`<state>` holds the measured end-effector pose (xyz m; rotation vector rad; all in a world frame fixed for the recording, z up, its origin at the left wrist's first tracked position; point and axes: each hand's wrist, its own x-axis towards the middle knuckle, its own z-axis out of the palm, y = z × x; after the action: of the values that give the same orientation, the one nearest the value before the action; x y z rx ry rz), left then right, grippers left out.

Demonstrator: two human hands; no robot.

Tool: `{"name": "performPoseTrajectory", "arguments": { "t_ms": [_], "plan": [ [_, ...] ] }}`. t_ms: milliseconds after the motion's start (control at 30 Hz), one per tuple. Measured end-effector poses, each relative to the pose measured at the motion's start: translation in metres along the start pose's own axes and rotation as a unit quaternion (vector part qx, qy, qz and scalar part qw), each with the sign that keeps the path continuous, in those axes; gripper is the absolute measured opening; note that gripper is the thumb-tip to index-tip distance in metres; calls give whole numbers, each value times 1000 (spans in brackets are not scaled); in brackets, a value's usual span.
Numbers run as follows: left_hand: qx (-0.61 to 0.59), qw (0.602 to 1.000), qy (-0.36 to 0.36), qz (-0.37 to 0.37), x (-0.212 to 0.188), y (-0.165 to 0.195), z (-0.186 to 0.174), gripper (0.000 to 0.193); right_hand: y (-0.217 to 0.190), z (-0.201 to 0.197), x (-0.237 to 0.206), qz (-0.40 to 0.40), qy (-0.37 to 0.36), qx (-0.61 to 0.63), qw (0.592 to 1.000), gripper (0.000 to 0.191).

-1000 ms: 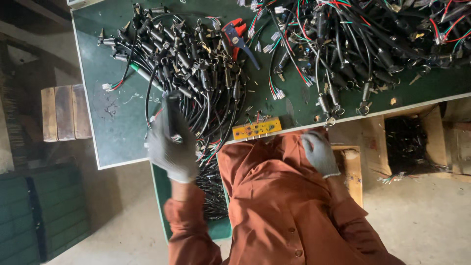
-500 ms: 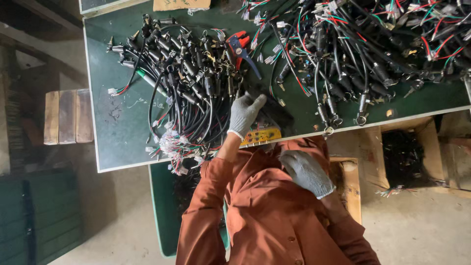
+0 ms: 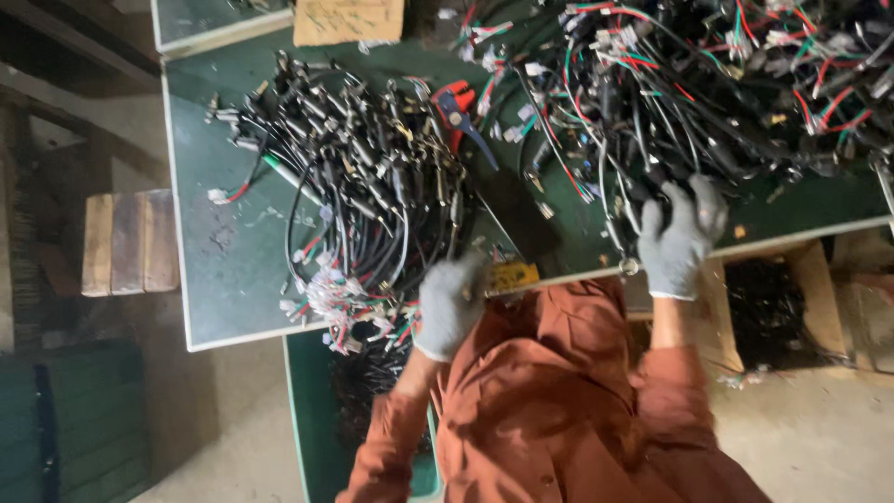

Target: The person assembles small electronic components by inserting wires into a yellow terminal block on a workbench. They handle multiple black cables with connectors, occasionally using a handheld device to test or verify connections. The person works methodically, moving items aside to access the terminal block and handling components one at a time.

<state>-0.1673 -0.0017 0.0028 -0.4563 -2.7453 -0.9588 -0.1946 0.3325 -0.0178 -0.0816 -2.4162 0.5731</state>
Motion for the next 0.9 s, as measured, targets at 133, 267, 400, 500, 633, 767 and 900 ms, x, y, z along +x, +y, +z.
{"name": "performPoseTrajectory", "arguments": {
  "t_ms": [133,267,400,500,633,767,900],
  "plan": [
    [17,995,-38,95,-4,-6,5,50,8,8,-4,-8,-41,-33,999,28],
    [-4,997,-15,73,18,-2,29,74,8,15,-5,-16,-32,-53,998,28],
    [21,998,-33,39,44,0,56,94,10,19,-3,-21,-33,-88,995,28],
    [-4,998,-53,37,52,-9,65,93,12,22,-5,-35,-23,-83,996,26],
    [-20,994,-96,43,50,-24,67,92,13,24,-17,-37,-29,-91,995,21],
    [4,997,-49,63,50,-34,74,75,16,24,-25,-47,-13,-80,996,19],
    [23,999,-6,41,47,-31,83,67,11,18,-27,-50,-5,-24,998,17]
  ]
}}
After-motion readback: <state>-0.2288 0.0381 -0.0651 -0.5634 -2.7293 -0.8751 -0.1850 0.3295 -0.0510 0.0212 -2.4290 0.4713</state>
